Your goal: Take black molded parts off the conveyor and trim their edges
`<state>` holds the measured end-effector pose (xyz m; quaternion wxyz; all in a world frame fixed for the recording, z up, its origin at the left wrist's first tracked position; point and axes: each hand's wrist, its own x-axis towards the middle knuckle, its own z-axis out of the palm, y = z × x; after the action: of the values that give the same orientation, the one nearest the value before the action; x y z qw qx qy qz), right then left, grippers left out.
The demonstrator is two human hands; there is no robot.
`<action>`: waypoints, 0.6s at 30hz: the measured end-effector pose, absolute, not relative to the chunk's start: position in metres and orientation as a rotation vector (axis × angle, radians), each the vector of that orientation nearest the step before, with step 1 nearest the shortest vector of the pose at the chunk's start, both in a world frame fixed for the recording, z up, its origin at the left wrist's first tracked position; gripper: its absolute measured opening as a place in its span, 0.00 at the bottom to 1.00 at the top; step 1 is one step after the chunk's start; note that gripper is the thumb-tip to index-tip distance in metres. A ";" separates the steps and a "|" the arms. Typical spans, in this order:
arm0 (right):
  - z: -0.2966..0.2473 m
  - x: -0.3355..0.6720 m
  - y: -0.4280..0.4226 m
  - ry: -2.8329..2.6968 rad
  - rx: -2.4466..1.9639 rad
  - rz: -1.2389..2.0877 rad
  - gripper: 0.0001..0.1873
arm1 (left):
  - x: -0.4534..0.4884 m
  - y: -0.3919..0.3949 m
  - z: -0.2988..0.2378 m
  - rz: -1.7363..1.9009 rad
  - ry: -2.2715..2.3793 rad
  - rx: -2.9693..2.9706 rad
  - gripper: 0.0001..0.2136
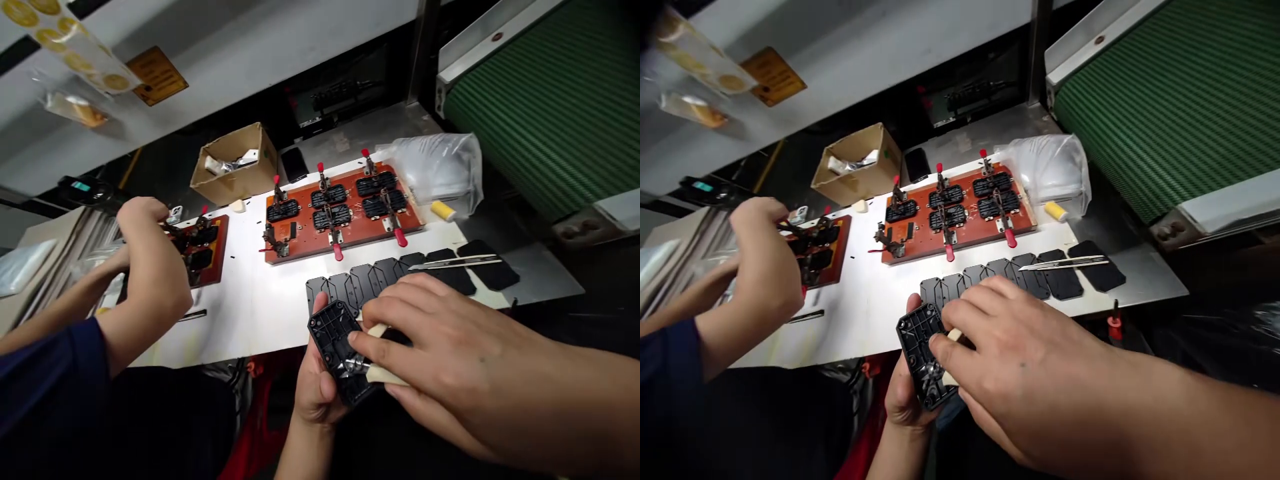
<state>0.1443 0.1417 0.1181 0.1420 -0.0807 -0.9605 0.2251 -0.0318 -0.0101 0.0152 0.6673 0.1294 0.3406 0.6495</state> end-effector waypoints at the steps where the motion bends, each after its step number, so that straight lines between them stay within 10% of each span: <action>1: 0.118 0.139 0.139 -2.777 -0.211 0.629 0.16 | -0.033 -0.013 0.016 1.481 0.766 0.303 0.56; 18: 0.107 0.141 0.130 -2.629 -0.423 0.561 0.12 | -0.028 -0.008 0.011 1.367 0.959 0.291 0.57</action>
<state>0.1408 0.1303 0.1068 0.2086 -0.1520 -0.9448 0.2017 -0.0282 -0.0085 0.0110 0.6619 0.1286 0.4243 0.6044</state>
